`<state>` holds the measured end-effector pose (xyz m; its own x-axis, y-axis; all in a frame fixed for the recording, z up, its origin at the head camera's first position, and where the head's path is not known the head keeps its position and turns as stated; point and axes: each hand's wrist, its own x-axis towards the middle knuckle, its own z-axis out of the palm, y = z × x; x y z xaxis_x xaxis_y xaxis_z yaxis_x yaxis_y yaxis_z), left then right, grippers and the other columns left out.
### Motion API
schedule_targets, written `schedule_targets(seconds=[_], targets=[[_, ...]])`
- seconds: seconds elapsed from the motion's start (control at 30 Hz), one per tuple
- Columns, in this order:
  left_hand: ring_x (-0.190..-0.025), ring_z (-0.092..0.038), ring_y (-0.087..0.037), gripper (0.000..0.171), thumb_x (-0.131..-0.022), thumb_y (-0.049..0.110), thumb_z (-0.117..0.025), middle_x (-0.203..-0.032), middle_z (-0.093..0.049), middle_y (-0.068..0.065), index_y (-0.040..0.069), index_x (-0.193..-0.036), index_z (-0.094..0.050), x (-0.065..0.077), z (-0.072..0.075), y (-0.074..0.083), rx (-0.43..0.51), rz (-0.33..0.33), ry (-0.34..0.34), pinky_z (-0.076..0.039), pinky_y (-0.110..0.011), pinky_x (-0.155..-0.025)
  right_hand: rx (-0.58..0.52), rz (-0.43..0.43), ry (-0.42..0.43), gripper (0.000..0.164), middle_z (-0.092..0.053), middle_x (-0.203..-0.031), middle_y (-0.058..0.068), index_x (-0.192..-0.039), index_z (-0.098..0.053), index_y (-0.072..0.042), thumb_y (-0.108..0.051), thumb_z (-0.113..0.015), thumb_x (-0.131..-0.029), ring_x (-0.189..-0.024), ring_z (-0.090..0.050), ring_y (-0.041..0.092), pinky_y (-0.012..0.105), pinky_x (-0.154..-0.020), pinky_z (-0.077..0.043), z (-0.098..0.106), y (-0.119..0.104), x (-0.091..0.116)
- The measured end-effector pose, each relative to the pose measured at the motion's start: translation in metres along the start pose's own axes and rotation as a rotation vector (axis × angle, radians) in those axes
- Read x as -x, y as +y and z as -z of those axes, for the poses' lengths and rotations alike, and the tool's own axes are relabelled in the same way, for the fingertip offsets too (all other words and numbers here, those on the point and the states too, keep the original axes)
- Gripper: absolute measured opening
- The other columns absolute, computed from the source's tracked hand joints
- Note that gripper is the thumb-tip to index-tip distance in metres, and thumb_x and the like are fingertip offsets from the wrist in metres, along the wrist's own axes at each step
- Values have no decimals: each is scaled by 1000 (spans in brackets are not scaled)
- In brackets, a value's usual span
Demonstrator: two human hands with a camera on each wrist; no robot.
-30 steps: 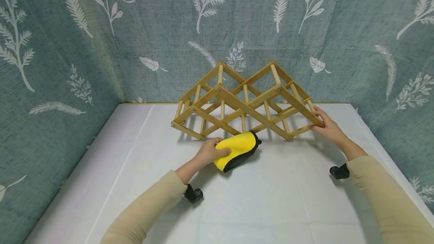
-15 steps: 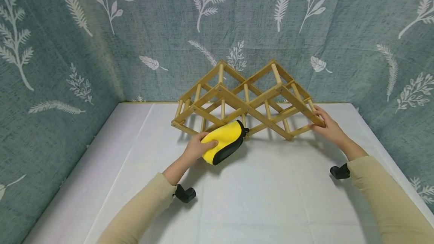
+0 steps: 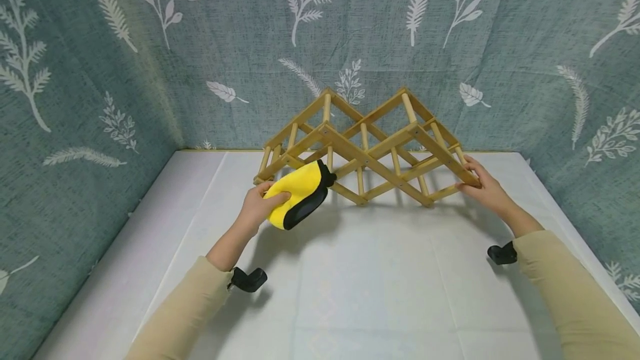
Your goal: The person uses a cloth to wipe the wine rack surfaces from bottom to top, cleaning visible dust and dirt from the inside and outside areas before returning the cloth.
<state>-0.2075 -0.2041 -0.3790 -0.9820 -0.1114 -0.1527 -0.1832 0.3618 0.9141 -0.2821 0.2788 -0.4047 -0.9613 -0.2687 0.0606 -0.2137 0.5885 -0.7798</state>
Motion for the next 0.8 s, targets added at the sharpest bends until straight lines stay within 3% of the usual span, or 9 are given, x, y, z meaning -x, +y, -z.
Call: schedule_targets(seconds=[0.2,0.5,0.6,0.73,0.8], targets=[[-71,-54,-11,41,-84,25,-63,-101,-54,-10,3,-117,-55,2,22,6,30,6,76,-46,-21,-62,-3,20,6,47,-1,-153,13,-123,-31,3,-21,-55,-91,-131,-16,49,62,-91,-27,-1,-1,0],[-67,-54,-6,46,-86,30,-61,-96,-54,-6,3,-121,-52,5,47,9,10,4,137,-46,-19,-62,-4,18,16,45,-2,-153,14,-121,-32,2,-22,-55,-91,-132,-15,49,62,-92,-27,-4,1,0],[-66,-53,-5,44,-86,33,-61,-94,-51,-3,4,-118,-52,7,62,13,44,20,219,-46,-17,-60,-4,13,12,45,-2,-153,13,-121,-32,2,-23,-55,-91,-130,-19,49,61,-91,-29,-4,0,1],[-65,-53,-4,40,-85,36,-63,-91,-49,0,8,-113,-52,12,83,23,167,20,346,-46,-15,-59,10,11,7,45,-1,-153,12,-123,-32,2,-22,-55,-92,-129,-20,50,61,-90,-29,-2,-2,2],[-66,-53,-4,43,-84,37,-63,-91,-49,1,9,-115,-52,15,87,27,178,-4,355,-46,-14,-60,15,9,8,45,-1,-153,13,-123,-32,2,-21,-55,-91,-129,-20,50,61,-89,-30,-1,-2,2]])
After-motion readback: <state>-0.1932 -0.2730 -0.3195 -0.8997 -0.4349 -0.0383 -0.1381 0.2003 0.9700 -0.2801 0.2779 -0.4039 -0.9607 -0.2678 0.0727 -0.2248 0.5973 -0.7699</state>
